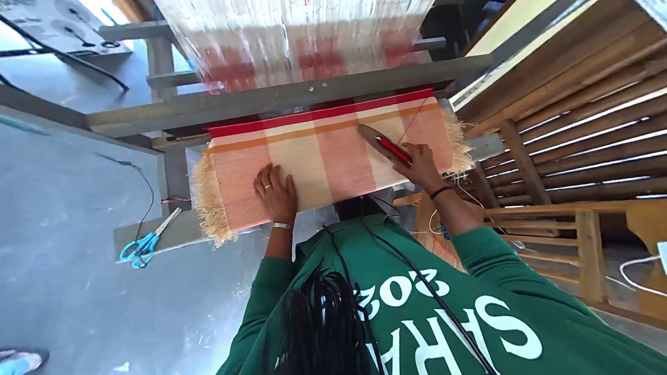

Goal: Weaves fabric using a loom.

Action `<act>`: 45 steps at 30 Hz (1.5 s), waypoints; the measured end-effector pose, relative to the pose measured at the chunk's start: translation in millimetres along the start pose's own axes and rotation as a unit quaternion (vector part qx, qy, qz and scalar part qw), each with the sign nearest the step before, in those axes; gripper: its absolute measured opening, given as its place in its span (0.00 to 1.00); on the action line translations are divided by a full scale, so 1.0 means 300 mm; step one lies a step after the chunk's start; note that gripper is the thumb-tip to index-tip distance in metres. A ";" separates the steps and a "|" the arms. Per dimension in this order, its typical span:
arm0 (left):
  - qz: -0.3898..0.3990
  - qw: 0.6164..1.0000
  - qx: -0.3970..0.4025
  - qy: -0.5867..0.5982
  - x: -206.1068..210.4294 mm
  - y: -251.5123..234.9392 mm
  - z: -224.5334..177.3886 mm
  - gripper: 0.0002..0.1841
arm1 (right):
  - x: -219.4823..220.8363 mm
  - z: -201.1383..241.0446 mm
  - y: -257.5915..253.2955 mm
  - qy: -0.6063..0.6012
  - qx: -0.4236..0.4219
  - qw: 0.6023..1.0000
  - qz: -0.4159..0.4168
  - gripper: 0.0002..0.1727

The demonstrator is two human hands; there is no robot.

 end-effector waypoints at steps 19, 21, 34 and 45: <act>0.002 0.996 -0.010 0.089 -0.040 -0.025 -0.109 0.26 | 0.051 0.030 0.017 -0.270 0.058 0.960 0.046 0.38; 0.023 0.994 0.026 0.106 -0.024 -0.052 -0.184 0.26 | 0.059 0.045 -0.022 -0.249 0.038 0.967 0.025 0.36; 0.086 0.989 0.119 -0.008 0.157 -0.083 -0.323 0.24 | -0.022 -0.033 -0.180 -0.051 -0.053 0.997 0.014 0.51; 0.058 0.992 0.105 -0.024 0.160 -0.089 -0.316 0.24 | -0.011 -0.014 -0.208 -0.002 -0.089 0.996 0.031 0.41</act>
Point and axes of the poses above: each hand's wrist, its own y-axis away from the middle knuckle, its own x-axis out of the palm, z = x × y, the point moved 7 cm from there along -y, towards the middle knuckle, and after that the axes turned 11 degrees about z, right-handed, at the moved point
